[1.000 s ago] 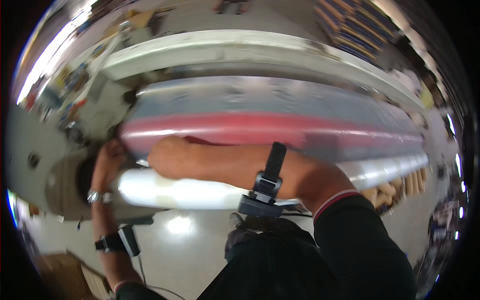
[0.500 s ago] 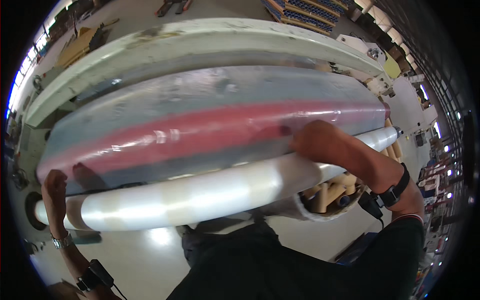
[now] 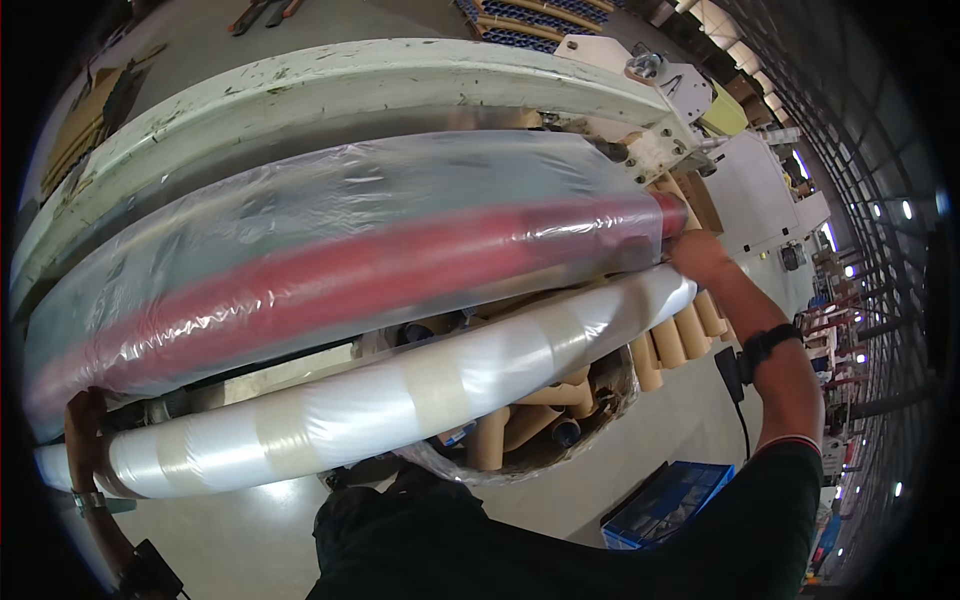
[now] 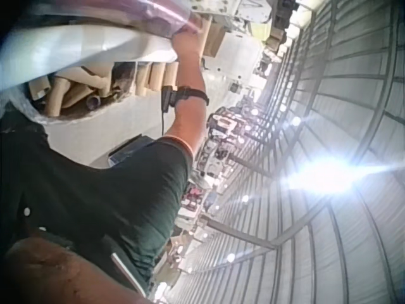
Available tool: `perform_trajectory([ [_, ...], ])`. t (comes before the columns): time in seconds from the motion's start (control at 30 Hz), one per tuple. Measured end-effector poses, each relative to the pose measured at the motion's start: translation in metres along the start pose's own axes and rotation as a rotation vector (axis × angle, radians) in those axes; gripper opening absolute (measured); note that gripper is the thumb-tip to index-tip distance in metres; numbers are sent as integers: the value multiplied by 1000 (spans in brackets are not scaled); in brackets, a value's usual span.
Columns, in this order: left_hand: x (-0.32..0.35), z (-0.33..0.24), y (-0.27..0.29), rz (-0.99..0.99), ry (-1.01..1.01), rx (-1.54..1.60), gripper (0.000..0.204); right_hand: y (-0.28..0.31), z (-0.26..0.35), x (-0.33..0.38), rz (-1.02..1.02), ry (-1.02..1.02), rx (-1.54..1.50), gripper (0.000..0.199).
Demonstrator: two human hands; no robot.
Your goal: Operating a large industrial roller machine to wrap or process materials, including loading a new roll and aligning film.
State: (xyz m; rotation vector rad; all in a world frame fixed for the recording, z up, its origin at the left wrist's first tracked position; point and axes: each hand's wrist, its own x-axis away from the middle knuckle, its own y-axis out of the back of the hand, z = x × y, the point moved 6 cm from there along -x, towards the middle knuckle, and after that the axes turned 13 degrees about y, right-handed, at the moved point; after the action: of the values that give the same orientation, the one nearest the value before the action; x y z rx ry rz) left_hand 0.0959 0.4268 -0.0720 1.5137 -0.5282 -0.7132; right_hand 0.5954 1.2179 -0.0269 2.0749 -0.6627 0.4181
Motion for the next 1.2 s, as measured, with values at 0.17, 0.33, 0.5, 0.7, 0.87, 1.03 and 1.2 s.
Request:
perform_trajectory([
  [0.17, 7, 21, 4, 217, 234, 148, 19, -30, -81, 26, 31, -335, 91, 13],
  [0.33, -8, -14, 27, 197, 343, 218, 22, 146, -10, 2, -427, -100, -493, 10],
  [0.5, 10, 18, 11, 224, 268, 513, 14, 346, 178, -125, -832, 320, -1438, 22],
  [0.7, 4, 11, 30, 262, 202, 572, 21, 555, 335, -266, -870, 562, -1962, 19],
  [0.87, 8, 24, 32, 245, 109, 552, 22, 611, 403, -337, -797, 510, -2173, 26],
  [1.03, 56, 96, 40, 62, 337, 281, 24, 563, 415, -235, -909, 620, -1767, 41],
  [1.2, 159, 192, 42, -774, 782, 210, 42, 443, 419, -73, -925, 504, -866, 68],
])
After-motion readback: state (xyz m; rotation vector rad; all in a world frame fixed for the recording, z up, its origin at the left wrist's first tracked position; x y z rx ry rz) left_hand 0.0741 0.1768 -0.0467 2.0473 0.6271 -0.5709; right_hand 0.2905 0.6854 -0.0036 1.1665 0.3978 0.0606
